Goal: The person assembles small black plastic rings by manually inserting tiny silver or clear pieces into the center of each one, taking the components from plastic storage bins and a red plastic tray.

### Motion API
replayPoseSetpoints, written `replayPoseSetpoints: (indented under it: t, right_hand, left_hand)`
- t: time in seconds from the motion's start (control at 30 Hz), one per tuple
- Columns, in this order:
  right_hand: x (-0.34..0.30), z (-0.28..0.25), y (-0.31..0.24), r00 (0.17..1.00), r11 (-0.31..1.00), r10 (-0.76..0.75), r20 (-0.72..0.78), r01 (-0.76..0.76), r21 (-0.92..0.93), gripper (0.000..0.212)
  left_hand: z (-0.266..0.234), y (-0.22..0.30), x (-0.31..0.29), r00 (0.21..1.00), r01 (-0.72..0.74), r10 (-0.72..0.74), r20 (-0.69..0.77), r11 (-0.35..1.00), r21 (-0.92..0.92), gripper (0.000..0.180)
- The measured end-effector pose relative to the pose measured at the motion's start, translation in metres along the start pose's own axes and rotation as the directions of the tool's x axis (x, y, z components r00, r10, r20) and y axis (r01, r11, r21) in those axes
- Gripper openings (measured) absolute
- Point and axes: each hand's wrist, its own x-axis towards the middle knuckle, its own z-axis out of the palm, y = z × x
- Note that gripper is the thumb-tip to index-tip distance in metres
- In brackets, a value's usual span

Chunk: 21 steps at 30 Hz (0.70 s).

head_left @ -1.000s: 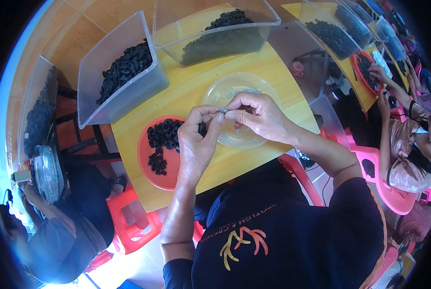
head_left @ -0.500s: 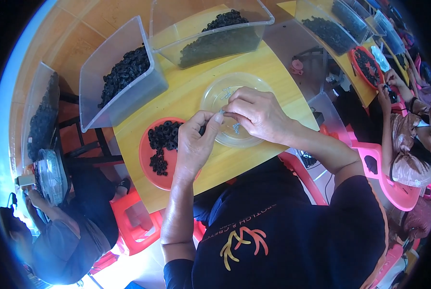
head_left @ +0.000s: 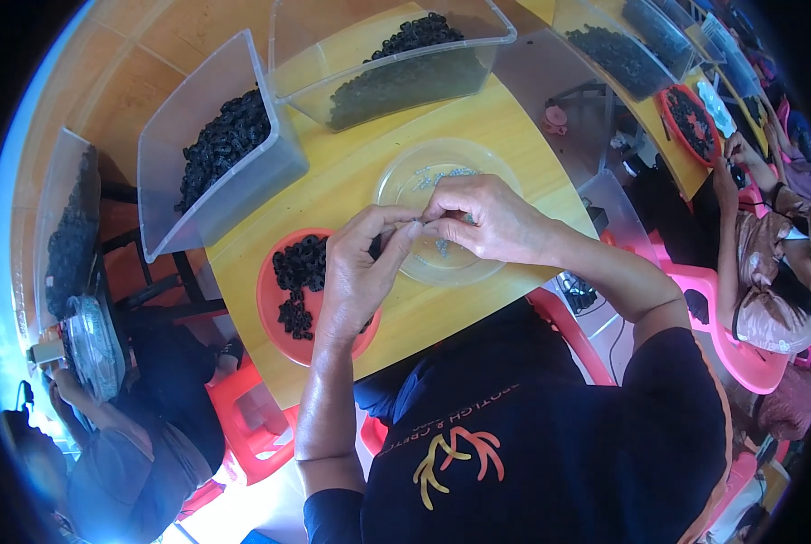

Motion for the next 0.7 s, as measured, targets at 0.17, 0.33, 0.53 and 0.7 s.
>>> replayPoseSetpoints:
  t: [0.17, 0.33, 0.53, 0.7]
  right_hand:
    - [0.000, 0.003, -0.002, 0.995, 0.983, -0.084, -0.043, 0.076, -0.167, 0.012]
    - [0.002, 0.007, 0.000, 0.943, 0.882, -0.323, -0.083, 0.267, -0.389, 0.014]
    - [0.000, 0.004, 0.000, 0.935, 0.911, -0.344, -0.081, 0.312, -0.268, 0.015]
    - [-0.004, -0.003, -0.008, 0.999, 0.986, -0.011, -0.032, 0.016, 0.167, 0.010]
  left_hand:
    - [-0.005, 0.007, 0.009, 0.968, 0.251, -0.252, 0.009, 0.966, 0.066, 0.012]
    - [-0.015, -0.006, 0.023, 0.880, 0.472, -0.415, 0.230, 0.811, -0.345, 0.017]
    - [-0.024, -0.016, 0.025, 0.777, 0.622, -0.382, 0.500, 0.590, -0.515, 0.014]
    - [-0.019, -0.010, 0.014, 0.810, 0.583, -0.308, 0.500, 0.516, -0.627, 0.016]
